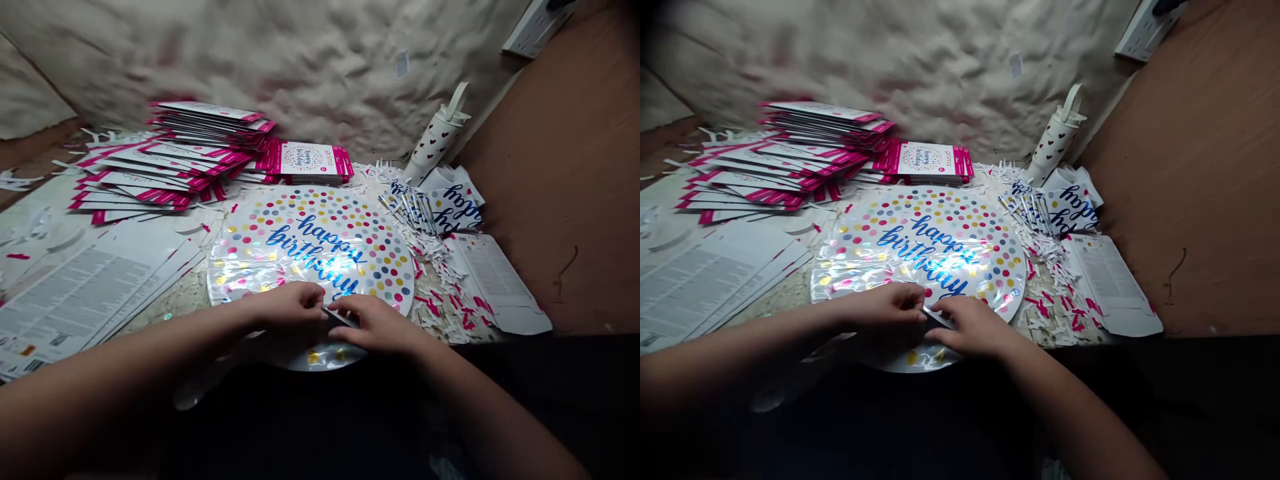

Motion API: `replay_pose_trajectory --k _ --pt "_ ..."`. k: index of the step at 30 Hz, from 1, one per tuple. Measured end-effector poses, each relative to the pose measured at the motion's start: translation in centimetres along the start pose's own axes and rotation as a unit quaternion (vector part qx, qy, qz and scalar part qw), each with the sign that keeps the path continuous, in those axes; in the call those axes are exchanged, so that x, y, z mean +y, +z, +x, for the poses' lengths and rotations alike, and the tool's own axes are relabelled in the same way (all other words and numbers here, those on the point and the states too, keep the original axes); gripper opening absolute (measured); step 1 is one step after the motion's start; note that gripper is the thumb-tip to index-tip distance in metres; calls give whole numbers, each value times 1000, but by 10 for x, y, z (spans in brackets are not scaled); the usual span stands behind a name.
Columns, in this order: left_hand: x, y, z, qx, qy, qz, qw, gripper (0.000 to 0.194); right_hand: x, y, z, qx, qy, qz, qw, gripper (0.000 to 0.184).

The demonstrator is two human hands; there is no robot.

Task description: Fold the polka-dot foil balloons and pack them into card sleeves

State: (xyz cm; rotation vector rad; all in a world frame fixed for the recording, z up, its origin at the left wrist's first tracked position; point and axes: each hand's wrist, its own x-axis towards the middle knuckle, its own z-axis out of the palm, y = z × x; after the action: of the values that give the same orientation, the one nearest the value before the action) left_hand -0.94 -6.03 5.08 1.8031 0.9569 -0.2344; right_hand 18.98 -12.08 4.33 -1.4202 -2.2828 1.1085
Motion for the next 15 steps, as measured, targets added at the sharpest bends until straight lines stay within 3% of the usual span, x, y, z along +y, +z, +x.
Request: replay_pose_trajectory --k 2,4,8,10,13,15 --pt "3 -2 -20 58 41 155 985 23 -1 4 3 46 16 -56 997 20" --pt "-5 -9 -50 109 43 259 959 27 2 9 1 89 23 -50 995 23" --pt "-41 -35 -107 269 -42 334 903 31 17 21 -12 182 31 30 982 21" --pt "-60 -45 -119 342 -16 350 872 39 24 28 -16 221 39 56 973 19" --pt "-85 -47 -107 342 64 318 882 75 29 40 -21 250 -8 50 967 22" --pt "-100 -40 -89 290 66 312 903 70 31 47 -25 230 -93 -8 969 35"
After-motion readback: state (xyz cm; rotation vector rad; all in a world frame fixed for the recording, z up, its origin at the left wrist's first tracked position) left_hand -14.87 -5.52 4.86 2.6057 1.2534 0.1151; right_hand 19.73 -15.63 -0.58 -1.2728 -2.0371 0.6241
